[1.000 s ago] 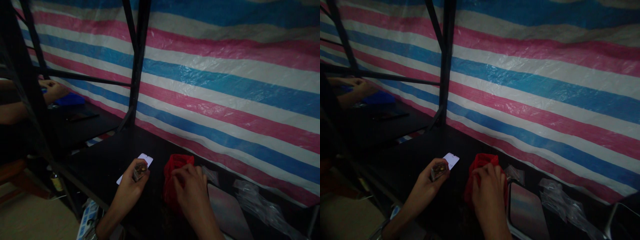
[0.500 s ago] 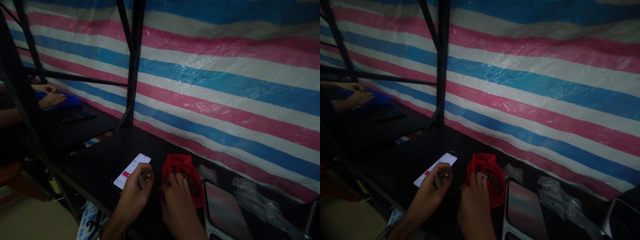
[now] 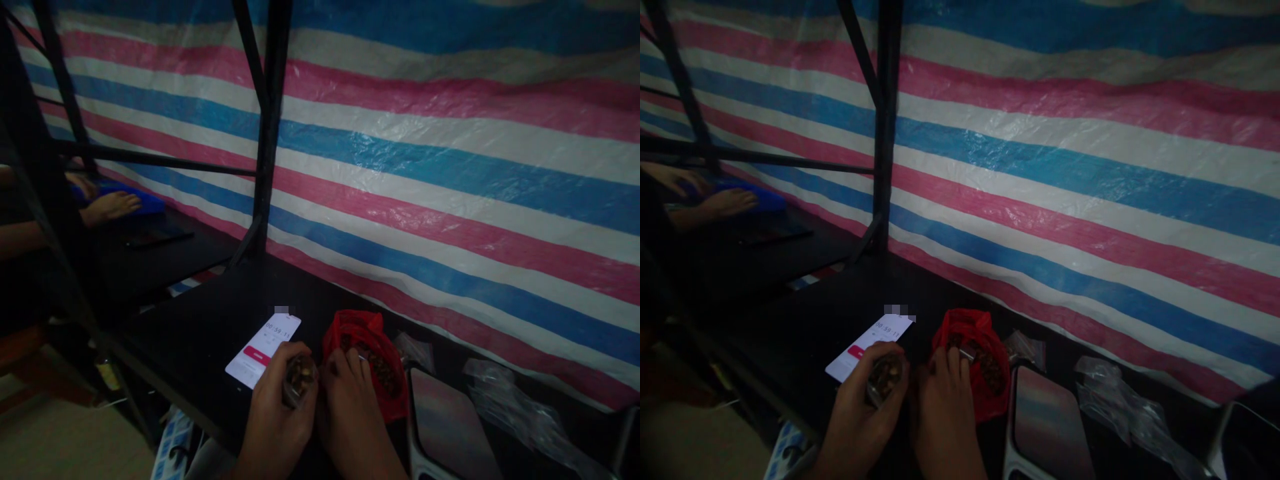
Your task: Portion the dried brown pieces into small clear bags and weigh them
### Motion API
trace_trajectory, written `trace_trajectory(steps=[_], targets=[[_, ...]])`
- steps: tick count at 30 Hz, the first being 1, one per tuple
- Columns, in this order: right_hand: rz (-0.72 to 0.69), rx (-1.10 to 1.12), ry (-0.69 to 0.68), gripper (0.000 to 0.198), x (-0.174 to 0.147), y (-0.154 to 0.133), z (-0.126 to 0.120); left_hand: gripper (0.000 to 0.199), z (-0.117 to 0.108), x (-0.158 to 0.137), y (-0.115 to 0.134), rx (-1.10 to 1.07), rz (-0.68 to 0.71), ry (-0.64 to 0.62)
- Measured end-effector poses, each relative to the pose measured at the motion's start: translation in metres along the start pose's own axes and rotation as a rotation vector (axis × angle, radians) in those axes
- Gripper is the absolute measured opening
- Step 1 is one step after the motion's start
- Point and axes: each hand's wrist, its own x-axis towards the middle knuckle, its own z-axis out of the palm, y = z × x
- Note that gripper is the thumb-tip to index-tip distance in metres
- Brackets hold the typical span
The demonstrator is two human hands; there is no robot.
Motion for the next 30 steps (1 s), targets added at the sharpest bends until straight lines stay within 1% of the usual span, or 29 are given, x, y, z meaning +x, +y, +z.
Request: trace_trajectory(steps=[3, 4, 5, 7, 9, 10, 12, 14, 16, 18, 19, 20, 22, 25, 27, 30], targets=[[0.017, 0.159, 0.134, 0.017, 0.002, 0.007, -0.015, 0.013, -0.003, 0.005, -0.003, -0.006, -0.061, 0.118], [0.031, 0.170, 0.188, 0.016, 0.002, 0.013, -0.021, 0.014, -0.003, 0.007, -0.004, -0.003, -0.079, 0.124], [0.050, 0.157, 0.240, 0.015, 0.002, 0.020, -0.026, 0.016, -0.003, 0.009, -0.004, 0.001, -0.097, 0.104], [0.100, 0.100, 0.332, 0.018, 0.001, 0.038, -0.034, 0.016, -0.001, 0.012, -0.002, -0.009, -0.132, 0.003], [0.131, 0.104, 0.393, 0.023, -0.001, 0.055, -0.040, 0.017, 0.005, 0.015, 0.003, -0.047, -0.176, -0.120], [0.131, 0.152, 0.412, 0.025, -0.004, 0.061, -0.043, 0.019, 0.010, 0.017, 0.006, -0.074, -0.190, -0.174], [0.086, 0.335, 0.394, 0.026, -0.009, 0.066, -0.049, 0.025, 0.024, 0.019, 0.014, -0.117, -0.190, -0.287], [0.044, 0.553, 0.317, 0.026, -0.015, 0.065, -0.056, 0.037, 0.044, 0.021, 0.020, -0.073, -0.114, -0.389], [0.061, 0.727, 0.262, 0.026, -0.019, 0.065, -0.060, 0.053, 0.066, 0.021, 0.024, 0.039, -0.008, -0.452], [0.122, 0.832, 0.292, 0.024, -0.022, 0.070, -0.062, 0.063, 0.085, 0.022, 0.025, 0.150, 0.064, -0.488], [0.151, 0.856, 0.325, 0.023, -0.022, 0.075, -0.061, 0.065, 0.092, 0.023, 0.024, 0.192, 0.076, -0.508], [0.173, 0.860, 0.359, 0.025, -0.024, 0.082, -0.060, 0.065, 0.096, 0.025, 0.023, 0.227, 0.077, -0.537], [0.207, 0.810, 0.416, 0.031, -0.027, 0.099, -0.059, 0.061, 0.096, 0.033, 0.019, 0.314, 0.084, -0.603], [0.261, 0.697, 0.480, 0.034, -0.036, 0.126, -0.058, 0.065, 0.086, 0.049, 0.009, 0.430, 0.126, -0.748], [0.293, 0.639, 0.495, 0.033, -0.041, 0.138, -0.060, 0.067, 0.080, 0.059, 0.002, 0.494, 0.148, -0.811], [0.302, 0.594, 0.475, 0.030, -0.045, 0.146, -0.061, 0.068, 0.077, 0.067, -0.007, 0.555, 0.168, -0.865]])
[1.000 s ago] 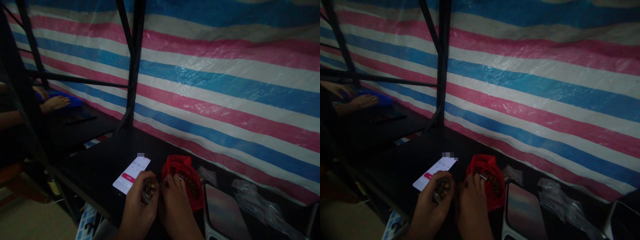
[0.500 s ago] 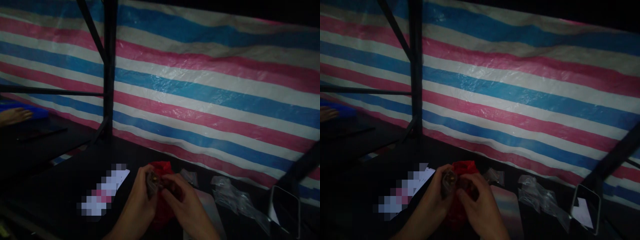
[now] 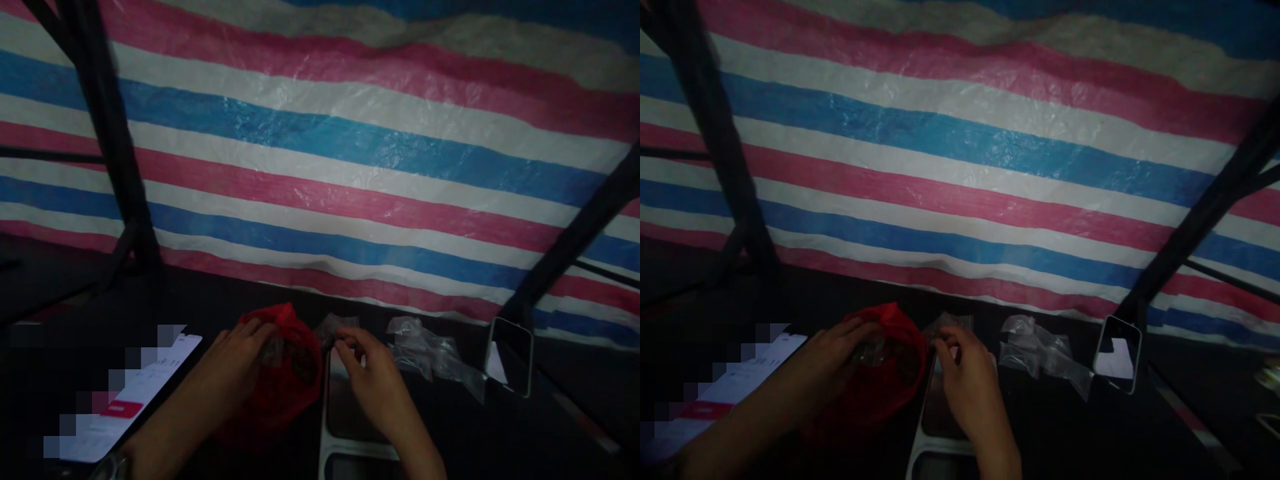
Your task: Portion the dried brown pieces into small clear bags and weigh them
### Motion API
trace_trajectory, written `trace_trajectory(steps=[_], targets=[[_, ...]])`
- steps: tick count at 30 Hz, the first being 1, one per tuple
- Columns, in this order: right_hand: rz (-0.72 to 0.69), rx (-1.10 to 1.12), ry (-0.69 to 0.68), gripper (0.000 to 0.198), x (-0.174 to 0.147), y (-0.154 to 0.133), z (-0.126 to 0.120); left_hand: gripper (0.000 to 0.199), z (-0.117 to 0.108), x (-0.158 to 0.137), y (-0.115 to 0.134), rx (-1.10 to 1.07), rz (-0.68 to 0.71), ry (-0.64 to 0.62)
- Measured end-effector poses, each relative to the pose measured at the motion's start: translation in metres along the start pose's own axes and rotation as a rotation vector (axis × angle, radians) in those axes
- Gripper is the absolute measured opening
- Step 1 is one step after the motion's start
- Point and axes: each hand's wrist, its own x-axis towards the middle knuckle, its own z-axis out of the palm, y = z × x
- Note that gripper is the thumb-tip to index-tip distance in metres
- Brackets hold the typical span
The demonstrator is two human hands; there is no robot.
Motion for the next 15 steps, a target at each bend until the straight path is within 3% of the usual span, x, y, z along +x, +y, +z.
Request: trace_trajectory(steps=[7, 15], targets=[[-0.045, 0.004, -0.036, 0.026, 0.001, 0.002, -0.002, 0.053, 0.001, 0.000, 0.002, 0.065, 0.012, -0.015], [-0.031, -0.013, -0.035, 0.026, -0.001, 0.005, -0.011, 0.058, 0.003, -0.004, 0.009, 0.248, -0.050, 0.019]])
